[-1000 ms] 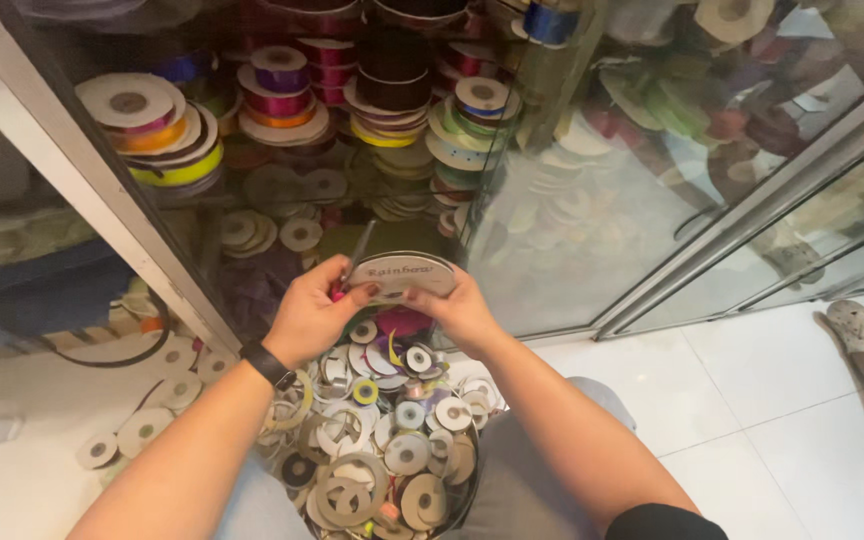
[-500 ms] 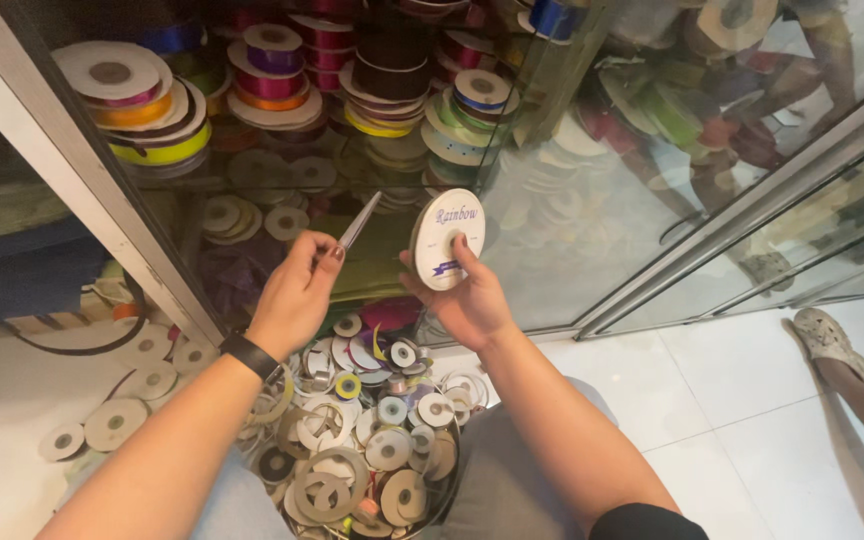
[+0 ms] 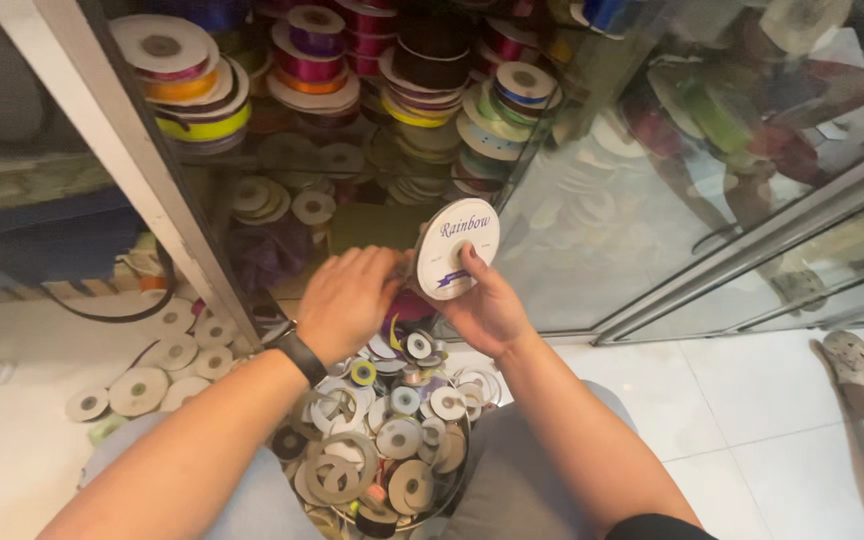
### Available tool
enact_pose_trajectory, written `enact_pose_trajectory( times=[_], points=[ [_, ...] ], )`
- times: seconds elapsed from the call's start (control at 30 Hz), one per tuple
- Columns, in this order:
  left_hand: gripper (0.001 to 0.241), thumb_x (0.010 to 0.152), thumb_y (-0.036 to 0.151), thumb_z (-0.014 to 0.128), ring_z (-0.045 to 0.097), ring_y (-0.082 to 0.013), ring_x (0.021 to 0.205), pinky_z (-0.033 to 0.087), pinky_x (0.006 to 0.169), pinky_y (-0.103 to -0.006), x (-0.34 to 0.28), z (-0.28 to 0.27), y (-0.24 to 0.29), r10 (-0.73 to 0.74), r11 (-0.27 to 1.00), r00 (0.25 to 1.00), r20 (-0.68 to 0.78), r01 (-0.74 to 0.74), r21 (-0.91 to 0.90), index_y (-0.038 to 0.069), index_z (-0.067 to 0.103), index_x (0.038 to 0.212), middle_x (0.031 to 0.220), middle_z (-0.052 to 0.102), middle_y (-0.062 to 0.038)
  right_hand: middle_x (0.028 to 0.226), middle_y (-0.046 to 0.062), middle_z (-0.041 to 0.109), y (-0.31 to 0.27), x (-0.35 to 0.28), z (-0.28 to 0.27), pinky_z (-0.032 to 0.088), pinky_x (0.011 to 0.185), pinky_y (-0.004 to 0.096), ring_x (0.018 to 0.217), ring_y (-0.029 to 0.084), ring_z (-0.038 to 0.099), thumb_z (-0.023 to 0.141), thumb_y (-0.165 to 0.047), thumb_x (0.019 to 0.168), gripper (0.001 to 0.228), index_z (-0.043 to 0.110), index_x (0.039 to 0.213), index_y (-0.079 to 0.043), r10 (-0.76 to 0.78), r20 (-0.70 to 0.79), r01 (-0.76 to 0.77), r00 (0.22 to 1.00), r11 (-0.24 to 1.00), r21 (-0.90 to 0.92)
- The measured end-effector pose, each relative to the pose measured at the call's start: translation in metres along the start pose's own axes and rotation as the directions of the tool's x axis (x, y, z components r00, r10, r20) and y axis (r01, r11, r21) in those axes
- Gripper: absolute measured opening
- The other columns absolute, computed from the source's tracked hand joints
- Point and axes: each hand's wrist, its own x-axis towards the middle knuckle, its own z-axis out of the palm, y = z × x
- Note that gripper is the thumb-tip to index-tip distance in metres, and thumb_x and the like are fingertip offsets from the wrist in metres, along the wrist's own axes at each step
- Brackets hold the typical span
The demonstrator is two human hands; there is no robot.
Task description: The person sits on the floor in front of a glass cabinet filled with spools of ribbon. They use pink scissors to cut pieces of ribbon from various spools, including white and purple ones, and place the cut pieces into a pile on their lap.
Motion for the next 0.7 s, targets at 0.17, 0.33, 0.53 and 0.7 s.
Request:
enact_pose_trajectory(
  times=[0.17,0.33,0.53,0.7],
  points=[
    [0.04,0.102,0.04,0.07,0.072,-0.0359,0.111,0.059,0.093,-0.0523,0.0,0.0,-0.001,0.051,0.989,0.998,0.043,-0.045,-0.142,0.017,0.061,0.133,0.112,0.069,-0.01,0.164,0.019,0.062,0.004,0.008,-0.015,0.051,0.124,0.066,0.146,0.043,0.063,0.069,-0.041,0.107,0.072,0.05,0.166,-0.004,-0.049,-0.117,0.047,0.992,0.999,-0.024],
    [0.055,0.111,0.042,0.07,0.058,-0.0377,0.142,0.045,0.114,-0.0546,0.005,-0.05,0.008,0.152,0.962,0.93,-0.335,-0.217,-0.168,0.016,0.054,0.157,0.154,0.055,-0.017,0.158,0.018,0.066,-0.006,0.008,-0.012,0.056,0.12,0.063,0.14,0.039,0.068,0.071,-0.037,0.108,0.067,0.053,0.163,-0.004,-0.143,-0.152,0.137,0.978,0.989,-0.047],
    [0.074,0.109,0.022,0.076,0.053,-0.0469,0.155,0.041,0.127,-0.0604,0.015,-0.052,-0.015,0.208,0.92,0.815,-0.541,-0.35,-0.175,0.02,0.038,0.172,0.173,0.042,-0.026,0.159,0.014,0.064,-0.017,0.007,-0.013,0.051,0.125,0.065,0.143,0.035,0.065,0.072,-0.04,0.107,0.069,0.052,0.164,-0.005,-0.174,-0.168,0.167,0.97,0.985,-0.053],
    [0.072,0.107,0.028,0.08,0.063,-0.0418,0.145,0.043,0.124,-0.0603,0.016,-0.053,-0.02,0.294,0.92,0.764,-0.574,-0.389,-0.046,0.02,0.045,0.17,0.17,0.049,-0.024,0.162,0.018,0.058,-0.019,0.001,-0.003,0.048,0.126,0.066,0.146,0.037,0.061,0.073,-0.04,0.106,0.077,0.045,0.166,-0.002,-0.186,-0.207,0.179,0.96,0.982,-0.053]
  ],
)
